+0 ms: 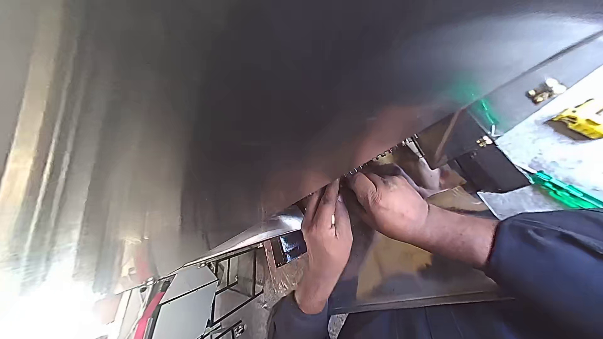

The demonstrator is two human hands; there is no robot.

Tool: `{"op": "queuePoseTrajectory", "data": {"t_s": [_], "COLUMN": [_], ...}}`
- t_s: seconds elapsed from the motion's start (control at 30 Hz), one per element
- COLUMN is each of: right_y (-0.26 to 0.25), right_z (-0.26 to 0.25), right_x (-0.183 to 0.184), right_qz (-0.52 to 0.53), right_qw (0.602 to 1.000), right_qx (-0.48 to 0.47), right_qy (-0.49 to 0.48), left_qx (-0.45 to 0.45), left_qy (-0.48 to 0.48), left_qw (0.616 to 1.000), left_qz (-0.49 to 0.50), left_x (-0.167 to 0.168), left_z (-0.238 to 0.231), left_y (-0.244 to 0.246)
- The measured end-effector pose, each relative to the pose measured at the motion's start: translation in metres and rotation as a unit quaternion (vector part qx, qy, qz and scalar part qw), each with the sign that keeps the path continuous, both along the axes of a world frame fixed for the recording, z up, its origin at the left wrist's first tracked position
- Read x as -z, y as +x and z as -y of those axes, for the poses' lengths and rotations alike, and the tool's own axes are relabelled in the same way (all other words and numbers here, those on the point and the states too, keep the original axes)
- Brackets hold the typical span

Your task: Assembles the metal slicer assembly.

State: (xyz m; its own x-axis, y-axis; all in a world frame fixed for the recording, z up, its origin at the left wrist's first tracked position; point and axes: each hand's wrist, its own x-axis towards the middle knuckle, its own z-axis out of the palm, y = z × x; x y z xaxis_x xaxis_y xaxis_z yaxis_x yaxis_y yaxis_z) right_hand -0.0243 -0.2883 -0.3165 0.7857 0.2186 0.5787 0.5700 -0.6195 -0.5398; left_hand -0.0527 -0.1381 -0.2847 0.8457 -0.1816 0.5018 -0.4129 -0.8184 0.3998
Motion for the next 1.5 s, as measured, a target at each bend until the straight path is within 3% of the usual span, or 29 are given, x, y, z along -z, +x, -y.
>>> {"op": "queuePoseTrajectory", "data": {"t_s": [0.27,0.7,0.9,1.07,1.17,1.33,1.5], "right_y": [-0.001,0.000,0.006,0.002,0.003,0.009,0.002], "right_z": [0.000,0.001,-0.011,-0.009,-0.013,-0.020,-0.011], "right_x": [0.001,-0.002,-0.004,-0.011,-0.012,-0.015,-0.008], "right_qz": [0.005,0.028,-0.065,-0.172,-0.168,-0.076,-0.188], "right_qw": [1.000,0.999,0.998,0.984,0.983,0.989,0.979], "right_qx": [-0.012,-0.012,0.016,-0.027,-0.033,-0.028,-0.038], "right_qy": [-0.018,-0.008,0.002,0.026,0.069,0.122,0.064], "left_qx": [-0.005,-0.031,-0.078,-0.095,-0.146,-0.139,-0.163], "left_qy": [-0.298,-0.197,-0.094,-0.209,-0.097,-0.087,0.026], "left_qw": [0.946,0.976,0.990,0.965,0.971,0.979,0.973], "left_qz": [-0.128,-0.084,-0.068,-0.128,-0.165,-0.118,-0.160], "left_x": [-0.005,0.003,0.002,-0.001,-0.007,-0.017,-0.009], "left_z": [0.020,0.018,0.018,0.017,0.015,0.012,0.019], "left_y": [-0.015,-0.015,-0.009,-0.003,0.016,0.030,0.027]}}
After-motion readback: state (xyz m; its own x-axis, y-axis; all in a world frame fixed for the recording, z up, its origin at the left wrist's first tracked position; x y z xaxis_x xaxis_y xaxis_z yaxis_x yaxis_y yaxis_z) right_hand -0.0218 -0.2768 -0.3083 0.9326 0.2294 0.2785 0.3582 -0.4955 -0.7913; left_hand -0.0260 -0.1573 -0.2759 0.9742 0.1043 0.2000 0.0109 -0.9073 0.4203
